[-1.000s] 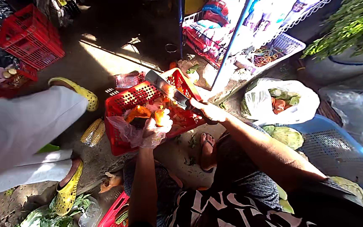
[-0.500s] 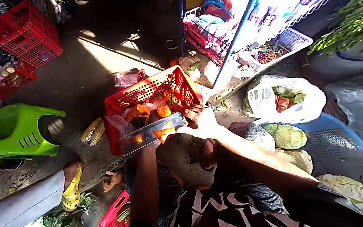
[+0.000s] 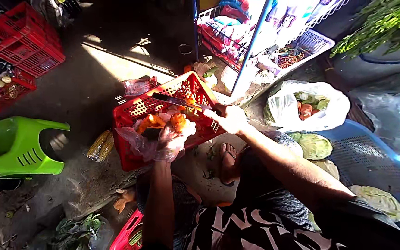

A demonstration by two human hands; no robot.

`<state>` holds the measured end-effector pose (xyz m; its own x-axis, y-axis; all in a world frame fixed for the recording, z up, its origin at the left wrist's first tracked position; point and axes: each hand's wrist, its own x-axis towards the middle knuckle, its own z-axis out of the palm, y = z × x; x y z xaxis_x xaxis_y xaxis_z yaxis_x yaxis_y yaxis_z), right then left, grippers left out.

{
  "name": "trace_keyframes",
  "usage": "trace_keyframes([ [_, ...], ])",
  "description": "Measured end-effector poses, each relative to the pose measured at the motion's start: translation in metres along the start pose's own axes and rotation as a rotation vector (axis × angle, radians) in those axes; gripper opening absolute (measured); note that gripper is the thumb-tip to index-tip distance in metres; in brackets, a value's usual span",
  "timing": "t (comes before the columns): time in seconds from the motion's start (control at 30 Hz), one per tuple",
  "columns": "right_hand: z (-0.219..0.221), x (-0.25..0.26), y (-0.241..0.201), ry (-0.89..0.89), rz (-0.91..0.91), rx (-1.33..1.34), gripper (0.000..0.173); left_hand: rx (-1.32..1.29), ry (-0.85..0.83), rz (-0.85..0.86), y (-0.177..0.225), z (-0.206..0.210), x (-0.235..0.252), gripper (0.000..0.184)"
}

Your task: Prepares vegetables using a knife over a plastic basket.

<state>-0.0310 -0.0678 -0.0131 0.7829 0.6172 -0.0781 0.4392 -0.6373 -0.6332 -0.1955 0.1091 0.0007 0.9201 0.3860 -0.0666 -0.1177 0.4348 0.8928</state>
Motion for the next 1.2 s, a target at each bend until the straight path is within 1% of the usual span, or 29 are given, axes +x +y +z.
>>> trace_keyframes([
  [0.03, -0.002, -0.008, -0.007, 0.016, -0.050, 0.015, 0.075, 0.011, 0.021, -0.005, 0.001, 0.001, 0.000, 0.045],
  [0.1, -0.005, -0.025, -0.023, 0.071, -0.207, 0.030, 0.079, 0.089, 0.074, -0.013, 0.003, 0.003, 0.000, 0.036],
  [0.17, 0.002, -0.037, -0.034, 0.141, -0.374, 0.005, 0.086, 0.065, 0.156, -0.045, -0.002, 0.001, -0.004, 0.022],
  [0.23, 0.011, -0.040, -0.040, 0.200, -0.497, -0.042, 0.085, -0.067, 0.206, -0.093, -0.008, -0.005, -0.010, 0.026],
  [0.27, 0.014, -0.038, -0.040, 0.205, -0.517, -0.057, 0.084, -0.065, 0.216, -0.099, -0.008, -0.006, -0.011, 0.026],
  [0.33, 0.020, -0.028, -0.033, 0.154, -0.461, -0.058, 0.085, 0.072, 0.184, -0.081, -0.005, -0.008, -0.007, 0.021],
  [0.37, 0.021, -0.021, -0.027, 0.090, -0.372, -0.059, 0.085, 0.153, 0.168, -0.057, -0.002, -0.006, -0.004, 0.019],
  [0.43, 0.021, -0.006, -0.010, -0.045, -0.109, -0.056, 0.080, 0.207, 0.111, -0.033, 0.004, -0.003, -0.003, 0.038],
  [0.47, 0.018, 0.001, -0.005, -0.099, 0.017, -0.055, 0.077, 0.196, 0.088, -0.017, 0.008, -0.001, -0.004, 0.045],
  [0.5, 0.015, 0.007, -0.001, -0.120, 0.092, -0.059, 0.074, 0.158, 0.051, 0.007, 0.011, -0.001, -0.005, 0.046],
  [0.53, 0.012, 0.008, -0.001, -0.124, 0.125, -0.058, 0.071, 0.106, 0.011, 0.031, 0.012, -0.002, -0.006, 0.047],
  [0.6, 0.008, 0.003, -0.005, -0.110, 0.117, -0.037, 0.069, 0.015, -0.080, 0.072, 0.008, -0.010, -0.010, 0.049],
  [0.7, 0.008, 0.000, -0.007, -0.093, 0.105, 0.025, 0.071, -0.093, -0.174, 0.102, 0.004, -0.017, -0.012, 0.055],
  [0.77, 0.009, -0.002, -0.007, -0.066, 0.081, 0.088, 0.069, -0.143, -0.233, 0.112, 0.005, -0.020, -0.011, 0.058],
  [0.87, 0.005, -0.009, -0.011, -0.069, 0.046, 0.132, 0.063, -0.164, -0.257, 0.094, 0.004, -0.023, -0.010, 0.061],
  [0.93, 0.003, -0.015, -0.014, -0.031, -0.005, 0.124, 0.060, -0.187, -0.242, 0.080, 0.005, -0.022, -0.008, 0.064],
  [1.0, 0.000, -0.021, -0.018, -0.008, -0.034, 0.106, 0.061, -0.230, -0.192, 0.070, 0.006, -0.021, -0.008, 0.066],
  [1.07, 0.000, -0.030, -0.026, 0.034, -0.071, 0.097, 0.068, -0.293, -0.073, 0.057, 0.010, -0.015, -0.011, 0.054],
  [1.1, 0.003, -0.035, -0.030, 0.085, -0.115, 0.091, 0.073, -0.327, -0.030, 0.054, 0.011, -0.014, -0.011, 0.050],
  [1.17, 0.011, -0.044, -0.038, 0.213, -0.264, 0.080, 0.084, -0.371, 0.048, 0.053, 0.009, -0.011, -0.011, 0.037],
  [1.2, 0.017, -0.047, -0.042, 0.278, -0.355, 0.072, 0.089, -0.373, 0.068, 0.069, 0.006, -0.011, -0.011, 0.026],
])
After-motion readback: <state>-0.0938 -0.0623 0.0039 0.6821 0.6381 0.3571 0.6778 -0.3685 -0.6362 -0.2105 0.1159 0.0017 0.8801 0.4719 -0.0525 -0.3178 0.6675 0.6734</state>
